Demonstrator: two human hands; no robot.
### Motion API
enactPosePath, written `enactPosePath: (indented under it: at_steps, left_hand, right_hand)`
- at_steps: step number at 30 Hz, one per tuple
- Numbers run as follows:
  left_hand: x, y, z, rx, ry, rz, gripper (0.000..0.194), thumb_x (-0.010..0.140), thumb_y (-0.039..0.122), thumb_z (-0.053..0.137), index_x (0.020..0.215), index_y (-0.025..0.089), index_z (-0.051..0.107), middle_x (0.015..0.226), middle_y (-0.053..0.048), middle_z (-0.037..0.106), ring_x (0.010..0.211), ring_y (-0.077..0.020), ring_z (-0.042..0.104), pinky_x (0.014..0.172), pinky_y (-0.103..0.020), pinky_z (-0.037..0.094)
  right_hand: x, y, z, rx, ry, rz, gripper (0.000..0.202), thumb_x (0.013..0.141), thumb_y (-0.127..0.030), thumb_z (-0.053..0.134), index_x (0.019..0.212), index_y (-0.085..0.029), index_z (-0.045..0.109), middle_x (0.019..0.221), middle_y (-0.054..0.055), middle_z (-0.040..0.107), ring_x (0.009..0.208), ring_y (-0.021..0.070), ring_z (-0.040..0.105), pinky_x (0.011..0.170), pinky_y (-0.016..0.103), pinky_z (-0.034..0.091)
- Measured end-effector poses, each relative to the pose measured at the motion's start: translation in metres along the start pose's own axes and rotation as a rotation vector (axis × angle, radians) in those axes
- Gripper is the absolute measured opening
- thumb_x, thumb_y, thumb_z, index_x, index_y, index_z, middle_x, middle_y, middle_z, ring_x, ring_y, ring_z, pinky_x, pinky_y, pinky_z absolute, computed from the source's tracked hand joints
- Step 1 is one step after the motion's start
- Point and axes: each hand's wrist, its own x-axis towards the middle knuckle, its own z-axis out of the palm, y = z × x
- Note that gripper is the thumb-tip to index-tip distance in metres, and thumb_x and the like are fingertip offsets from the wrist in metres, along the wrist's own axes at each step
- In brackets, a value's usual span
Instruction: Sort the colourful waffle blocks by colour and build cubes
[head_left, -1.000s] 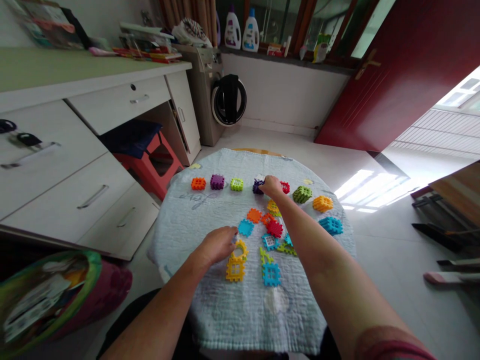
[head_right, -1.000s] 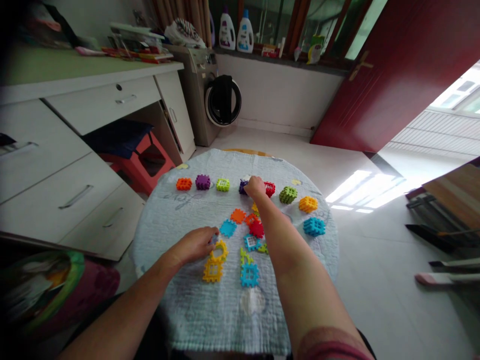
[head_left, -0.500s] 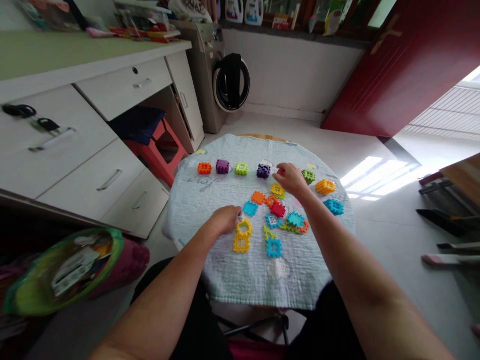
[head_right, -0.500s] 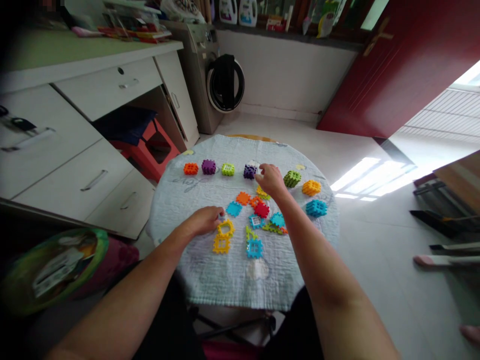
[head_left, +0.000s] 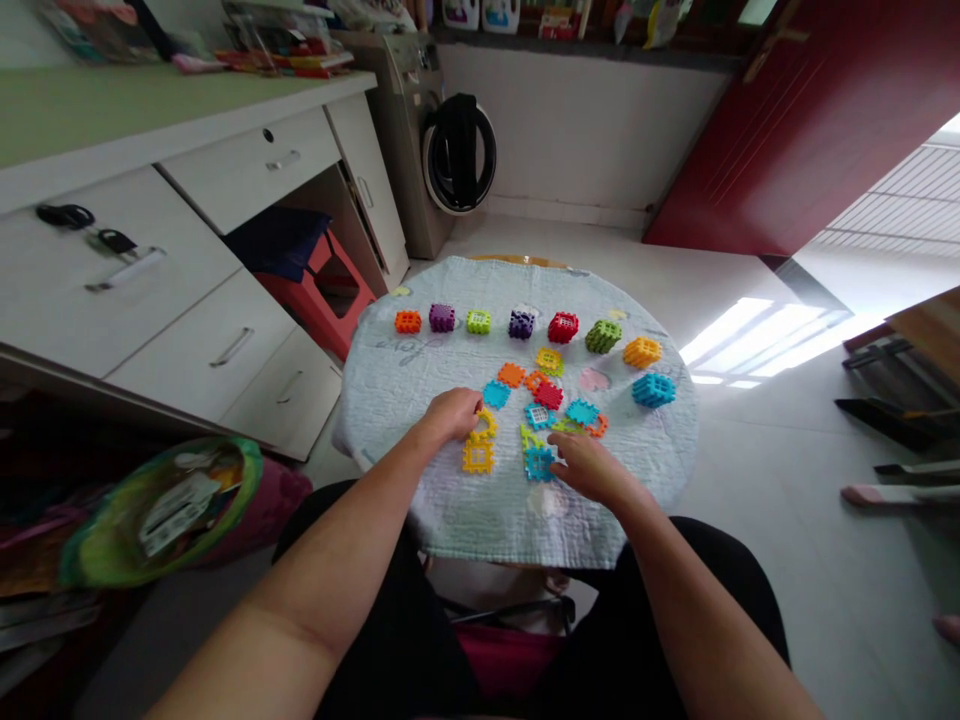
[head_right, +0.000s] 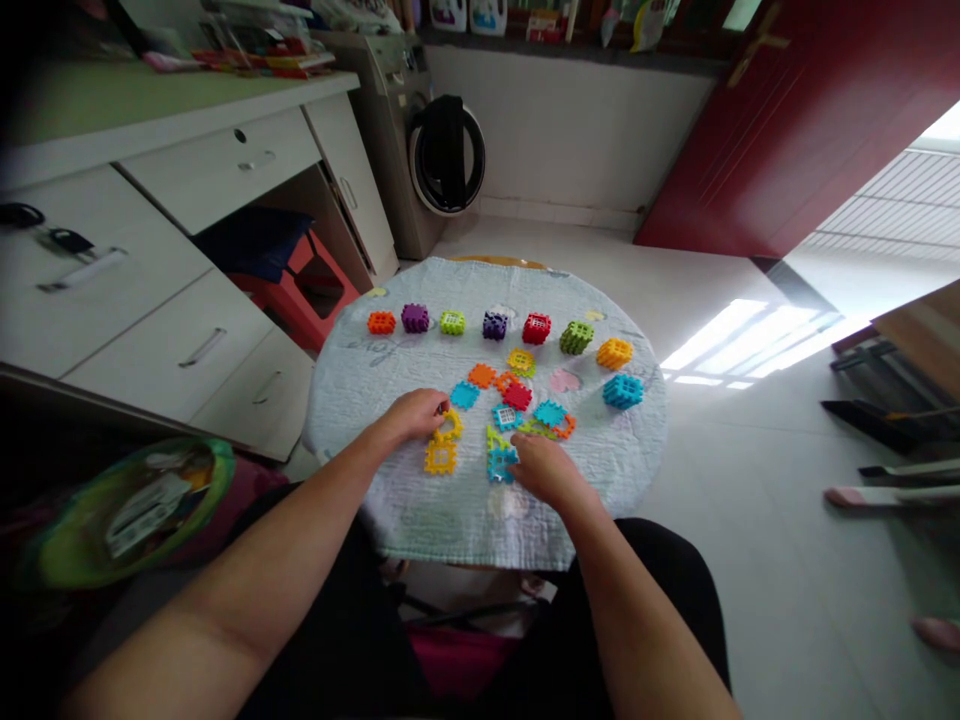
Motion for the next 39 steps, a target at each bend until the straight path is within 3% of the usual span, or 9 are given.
enactPosePath:
  at_steps: [4, 8, 13, 16, 20, 24, 29, 34, 39]
  left_hand:
    - [0.000, -0.006, -0.007, 0.002, 0.070, -0.046, 0.024, 0.078, 0.021, 0.050, 0.095, 0.021, 0.066, 0.097, -0.006, 0.069, 0.088, -0.0194, 0.062, 0.074, -0.027, 0.044]
    - [0.001, -0.009, -0.010, 0.017, 0.152, -0.104, 0.024, 0.079, 0.020, 0.049, 0.096, 0.020, 0.065, 0.097, -0.006, 0.068, 0.089, -0.0196, 0.062, 0.073, -0.027, 0.043]
    - [0.003, -0.013, -0.010, 0.005, 0.201, -0.156, 0.023, 0.078, 0.017, 0.049, 0.095, 0.020, 0.065, 0.096, -0.006, 0.067, 0.088, -0.0190, 0.061, 0.074, -0.027, 0.044]
    - [0.003, -0.017, -0.014, -0.042, 0.242, -0.158, 0.022, 0.078, 0.019, 0.051, 0.095, 0.020, 0.066, 0.094, -0.005, 0.068, 0.085, -0.0183, 0.062, 0.073, -0.026, 0.044]
    - [0.003, -0.028, -0.019, -0.096, 0.308, -0.133, 0.023, 0.077, 0.017, 0.050, 0.092, 0.018, 0.068, 0.092, -0.005, 0.069, 0.084, -0.0175, 0.062, 0.073, -0.025, 0.044]
    - [0.003, -0.039, -0.021, -0.102, 0.265, -0.152, 0.025, 0.078, 0.016, 0.049, 0.093, 0.019, 0.068, 0.091, -0.005, 0.070, 0.085, -0.0186, 0.062, 0.076, -0.026, 0.046]
    - [0.001, -0.044, -0.020, -0.042, 0.334, -0.294, 0.039, 0.078, 0.014, 0.051, 0.116, 0.018, 0.060, 0.114, -0.011, 0.061, 0.100, -0.0229, 0.060, 0.086, -0.031, 0.046]
    - [0.001, -0.036, -0.019, -0.141, 0.420, -0.125, 0.037, 0.078, 0.010, 0.049, 0.113, 0.014, 0.060, 0.112, -0.011, 0.061, 0.106, -0.0210, 0.057, 0.097, -0.031, 0.043]
    - [-0.008, -0.010, -0.008, -0.228, 0.440, 0.111, 0.040, 0.072, 0.002, 0.042, 0.103, 0.016, 0.064, 0.106, -0.008, 0.063, 0.101, -0.0187, 0.058, 0.096, -0.032, 0.044]
  right_hand:
    - [0.016, -0.010, 0.008, 0.014, 0.022, 0.005, 0.027, 0.080, -0.017, 0.055, 0.106, -0.017, 0.062, 0.092, 0.008, 0.067, 0.085, 0.0196, 0.062, 0.074, 0.027, 0.042]
    - [0.026, -0.029, 0.012, -0.015, 0.127, 0.024, 0.022, 0.084, -0.021, 0.055, 0.104, -0.018, 0.062, 0.102, 0.010, 0.063, 0.091, 0.0209, 0.059, 0.078, 0.029, 0.042]
    - [0.034, -0.058, 0.034, 0.003, 0.264, -0.257, 0.036, 0.081, -0.028, 0.063, 0.115, -0.017, 0.058, 0.116, 0.010, 0.058, 0.105, 0.0246, 0.049, 0.092, 0.036, 0.040]
    - [0.038, -0.068, 0.049, -0.019, 0.271, -0.297, 0.042, 0.079, -0.027, 0.066, 0.119, -0.018, 0.055, 0.120, 0.009, 0.057, 0.105, 0.0258, 0.047, 0.092, 0.038, 0.040]
    - [0.040, -0.067, 0.058, -0.013, 0.251, -0.299, 0.037, 0.079, -0.023, 0.064, 0.115, -0.021, 0.057, 0.114, 0.008, 0.059, 0.102, 0.0243, 0.047, 0.090, 0.035, 0.040]
    - [0.040, -0.063, 0.055, 0.069, 0.261, -0.318, 0.035, 0.078, -0.022, 0.063, 0.112, -0.018, 0.057, 0.108, 0.008, 0.061, 0.100, 0.0220, 0.050, 0.089, 0.033, 0.040]
    - [0.042, -0.060, 0.047, 0.226, 0.226, -0.299, 0.008, 0.085, -0.022, 0.055, 0.087, -0.017, 0.062, 0.088, 0.005, 0.064, 0.084, 0.0159, 0.056, 0.080, 0.027, 0.040]
    - [0.048, -0.055, 0.041, 0.313, 0.254, -0.159, 0.017, 0.091, -0.019, 0.046, 0.089, -0.018, 0.064, 0.083, 0.004, 0.067, 0.076, 0.0143, 0.059, 0.070, 0.023, 0.039]
    - [0.047, -0.054, 0.043, 0.235, 0.314, 0.052, 0.021, 0.089, -0.019, 0.048, 0.106, -0.018, 0.060, 0.085, 0.005, 0.067, 0.078, 0.0169, 0.060, 0.070, 0.025, 0.041]
